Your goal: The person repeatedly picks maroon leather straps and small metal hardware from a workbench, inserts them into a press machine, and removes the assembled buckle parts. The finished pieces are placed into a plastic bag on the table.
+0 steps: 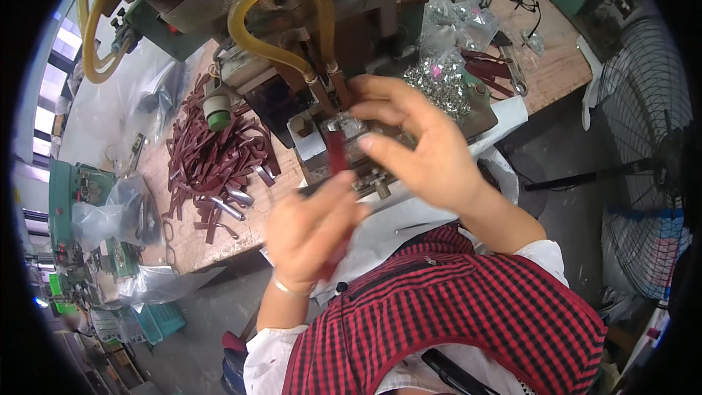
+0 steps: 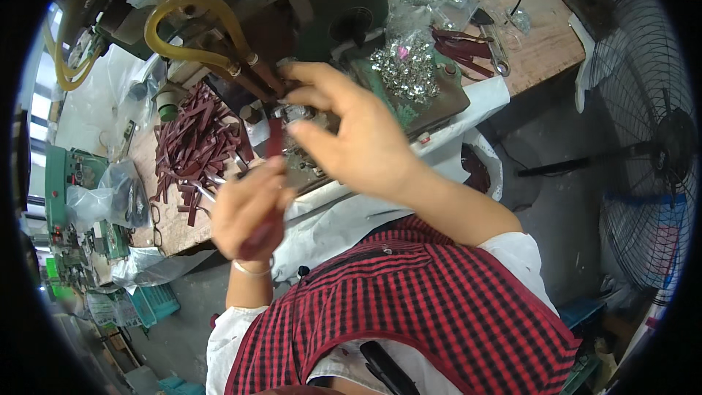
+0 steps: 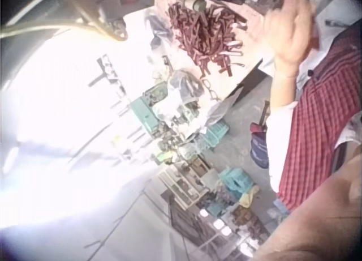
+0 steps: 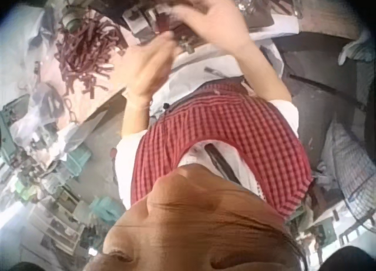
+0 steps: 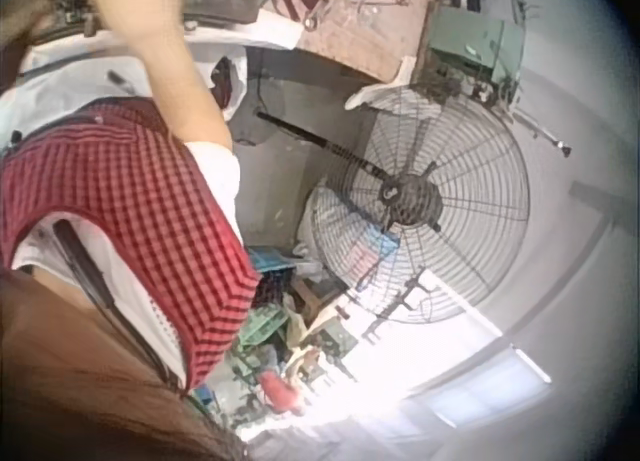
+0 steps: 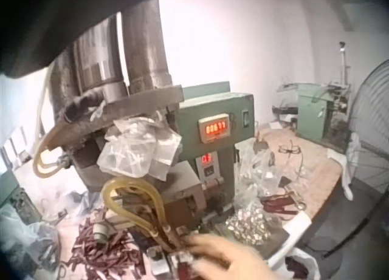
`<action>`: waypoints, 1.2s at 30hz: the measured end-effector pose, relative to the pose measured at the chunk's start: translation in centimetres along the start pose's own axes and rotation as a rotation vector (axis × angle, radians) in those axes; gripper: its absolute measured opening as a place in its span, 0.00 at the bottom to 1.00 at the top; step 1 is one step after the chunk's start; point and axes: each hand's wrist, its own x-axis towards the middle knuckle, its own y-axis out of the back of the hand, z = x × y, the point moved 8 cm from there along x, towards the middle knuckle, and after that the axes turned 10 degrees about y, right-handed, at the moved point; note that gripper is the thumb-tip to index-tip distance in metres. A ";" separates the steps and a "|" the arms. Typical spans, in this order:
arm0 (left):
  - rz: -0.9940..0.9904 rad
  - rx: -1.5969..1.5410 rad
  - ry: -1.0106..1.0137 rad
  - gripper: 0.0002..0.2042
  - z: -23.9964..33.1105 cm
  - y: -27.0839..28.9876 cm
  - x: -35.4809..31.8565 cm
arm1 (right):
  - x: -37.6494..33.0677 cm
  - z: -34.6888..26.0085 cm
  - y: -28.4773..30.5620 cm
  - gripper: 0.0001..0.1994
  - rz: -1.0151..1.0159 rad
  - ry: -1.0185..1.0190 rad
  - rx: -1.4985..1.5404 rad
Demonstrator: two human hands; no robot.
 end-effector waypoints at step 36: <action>-0.769 0.998 0.179 0.09 -22.4 11.4 -18.8 | 0.1 12.5 12.8 0.09 0.208 0.079 -0.821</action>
